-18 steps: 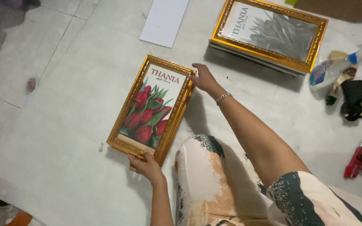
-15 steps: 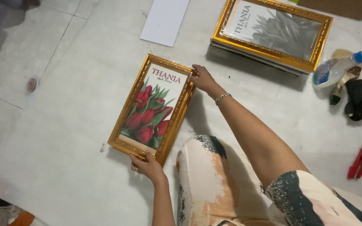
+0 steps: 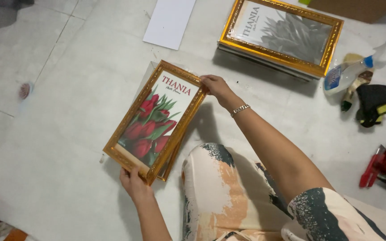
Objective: Cleaning a picture frame using a brush and a cloth
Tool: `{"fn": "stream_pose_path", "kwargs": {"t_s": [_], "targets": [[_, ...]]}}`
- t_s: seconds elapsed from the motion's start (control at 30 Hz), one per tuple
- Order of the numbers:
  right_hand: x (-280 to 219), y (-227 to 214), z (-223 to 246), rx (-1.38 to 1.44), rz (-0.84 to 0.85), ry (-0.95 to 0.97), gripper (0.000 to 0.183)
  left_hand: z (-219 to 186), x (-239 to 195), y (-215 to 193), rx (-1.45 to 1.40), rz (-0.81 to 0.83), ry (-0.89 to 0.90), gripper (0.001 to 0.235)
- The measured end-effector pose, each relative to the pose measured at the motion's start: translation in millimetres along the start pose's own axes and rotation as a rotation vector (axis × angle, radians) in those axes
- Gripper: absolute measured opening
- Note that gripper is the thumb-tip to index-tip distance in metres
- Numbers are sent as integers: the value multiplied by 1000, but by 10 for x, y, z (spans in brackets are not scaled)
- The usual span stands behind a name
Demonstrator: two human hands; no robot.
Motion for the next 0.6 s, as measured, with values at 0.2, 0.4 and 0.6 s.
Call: {"fn": "stream_pose_path", "kwargs": {"t_s": [0.2,0.4,0.6], "targets": [[-602,-544,407,25,151,-15,28,-659,-509,117,7,169,-21,68],[-1459,-1435,458,316,-49,182,28,-860,-855,552,144,338,34,58],[-2474,-2424,427,369,-281,287,46,-395,-1066,1353,203,624,86,48]]}}
Point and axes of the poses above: each hand's wrist, its own x-axis towards the middle knuckle, its own y-axis out of the palm, z = x × y, the point moved 5 cm from there along x, towards the middle knuckle, and after that the axes turned 10 degrees about -y, right-handed, at the moved point
